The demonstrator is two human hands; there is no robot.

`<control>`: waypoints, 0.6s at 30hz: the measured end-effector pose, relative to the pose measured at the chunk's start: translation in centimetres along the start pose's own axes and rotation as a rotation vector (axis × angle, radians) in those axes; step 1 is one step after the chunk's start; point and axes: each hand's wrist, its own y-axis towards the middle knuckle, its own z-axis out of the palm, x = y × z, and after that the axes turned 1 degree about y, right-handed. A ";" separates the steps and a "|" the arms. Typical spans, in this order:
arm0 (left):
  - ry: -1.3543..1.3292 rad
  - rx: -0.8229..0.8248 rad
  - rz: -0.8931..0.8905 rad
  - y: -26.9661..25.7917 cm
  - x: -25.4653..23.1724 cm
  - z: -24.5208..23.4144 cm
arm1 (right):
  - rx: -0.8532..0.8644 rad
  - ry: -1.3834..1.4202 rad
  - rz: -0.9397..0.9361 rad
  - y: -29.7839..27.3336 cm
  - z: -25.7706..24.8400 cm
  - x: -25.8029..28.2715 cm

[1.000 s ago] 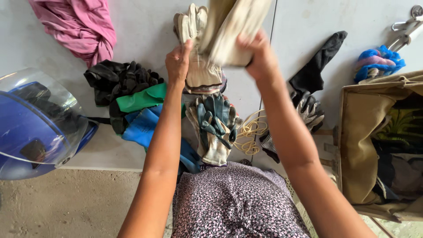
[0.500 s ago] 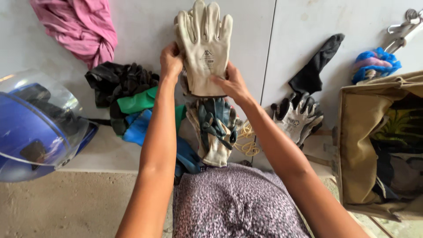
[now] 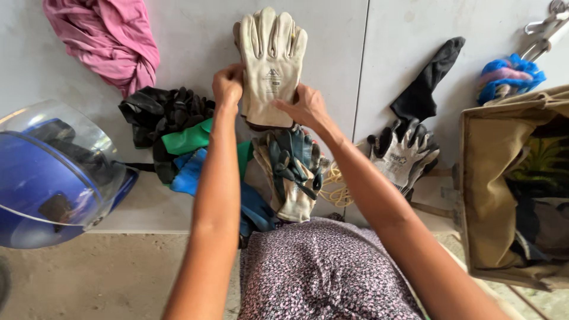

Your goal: The person sorts through a pile of various gloves on a white table, picking them up, inspecting them, and placing them into a beige tote bag. The person also wipes the exterior of the bag with a dark cloth before closing it.

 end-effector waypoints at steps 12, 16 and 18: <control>-0.254 0.432 -0.318 -3.0 -7.5 -1.2 | 0.096 0.930 -0.075 2.0 -3.4 2.8; -0.595 0.761 -0.103 -6.0 -11.8 -2.0 | 0.164 0.877 -0.336 -3.5 -8.4 0.4; -0.653 0.847 -0.100 -8.4 -14.0 -0.5 | 0.120 0.746 -0.509 -7.3 -10.8 -0.9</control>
